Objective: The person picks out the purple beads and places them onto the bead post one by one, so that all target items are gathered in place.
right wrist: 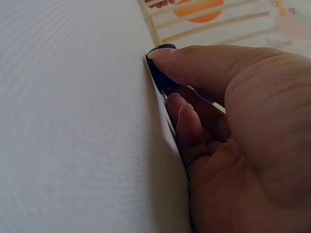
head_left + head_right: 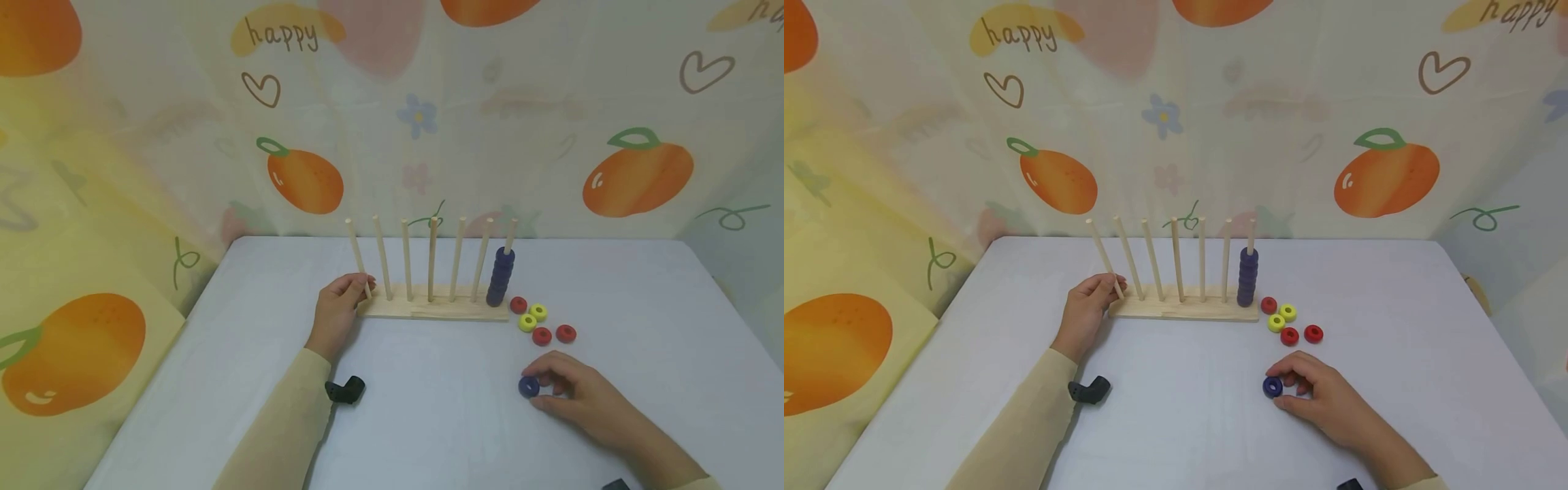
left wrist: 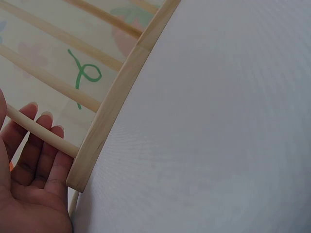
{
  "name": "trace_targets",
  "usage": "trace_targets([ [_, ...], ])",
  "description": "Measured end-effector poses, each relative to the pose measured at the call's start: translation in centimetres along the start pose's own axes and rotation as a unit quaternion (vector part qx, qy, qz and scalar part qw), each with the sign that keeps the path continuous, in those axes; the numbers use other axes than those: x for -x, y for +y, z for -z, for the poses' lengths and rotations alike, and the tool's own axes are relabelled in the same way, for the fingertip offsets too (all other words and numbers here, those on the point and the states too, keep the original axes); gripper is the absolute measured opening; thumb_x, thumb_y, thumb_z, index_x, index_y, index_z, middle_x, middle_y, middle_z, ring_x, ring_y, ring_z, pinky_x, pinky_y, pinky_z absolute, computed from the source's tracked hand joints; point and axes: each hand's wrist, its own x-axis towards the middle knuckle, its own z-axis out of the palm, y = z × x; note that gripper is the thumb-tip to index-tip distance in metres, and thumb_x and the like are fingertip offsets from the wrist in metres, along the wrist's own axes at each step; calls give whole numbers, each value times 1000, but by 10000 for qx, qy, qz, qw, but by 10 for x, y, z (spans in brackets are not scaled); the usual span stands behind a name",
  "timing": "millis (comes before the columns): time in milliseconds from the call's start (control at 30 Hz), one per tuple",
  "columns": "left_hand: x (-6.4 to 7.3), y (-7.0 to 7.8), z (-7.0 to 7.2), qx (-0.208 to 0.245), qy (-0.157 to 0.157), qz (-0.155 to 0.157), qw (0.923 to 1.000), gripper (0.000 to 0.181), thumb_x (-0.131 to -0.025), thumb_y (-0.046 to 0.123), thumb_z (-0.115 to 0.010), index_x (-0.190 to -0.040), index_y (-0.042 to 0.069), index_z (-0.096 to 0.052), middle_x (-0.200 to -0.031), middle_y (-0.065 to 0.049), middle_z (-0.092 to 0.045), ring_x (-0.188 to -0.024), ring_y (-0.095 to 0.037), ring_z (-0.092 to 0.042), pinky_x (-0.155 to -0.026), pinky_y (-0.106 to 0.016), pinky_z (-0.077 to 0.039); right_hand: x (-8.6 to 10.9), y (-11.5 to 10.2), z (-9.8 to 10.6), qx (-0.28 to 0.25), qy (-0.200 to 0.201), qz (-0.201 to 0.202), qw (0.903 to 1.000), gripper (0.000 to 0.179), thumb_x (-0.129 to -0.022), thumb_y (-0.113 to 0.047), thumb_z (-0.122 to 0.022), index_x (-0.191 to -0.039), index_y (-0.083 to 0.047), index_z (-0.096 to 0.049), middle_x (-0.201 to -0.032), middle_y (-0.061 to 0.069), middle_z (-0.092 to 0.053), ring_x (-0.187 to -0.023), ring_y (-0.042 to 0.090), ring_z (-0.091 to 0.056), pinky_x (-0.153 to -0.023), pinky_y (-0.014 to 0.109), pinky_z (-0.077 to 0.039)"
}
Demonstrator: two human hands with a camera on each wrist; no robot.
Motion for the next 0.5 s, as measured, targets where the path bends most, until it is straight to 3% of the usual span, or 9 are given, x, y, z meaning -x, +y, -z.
trace_targets([
  [333, 0, -1, 0, 10, -8, -69, 10000, 40, -111, 39, -67, -117, 1, -78, -119, -12, -76, -117, -26, -70, -103, -37, -57, 1, 0, -2, 26, 137, 75, 9999, 37, -90, -8, -90, -121, -20, -75, -110, -8, -66, -95, 14, -62, -78, 25, -57],
  [500, 0, -1, 0, 43, -8, -72, 10000, 37, -111, 35, -67, -117, 1, -78, -119, -14, -76, -117, -27, -70, -103, -38, -57, 2, 3, -2, 49, 285, 335, 9990, 36, -92, -7, -89, -122, -19, -75, -108, -8, -66, -92, 14, -61, -76, 24, -57],
])
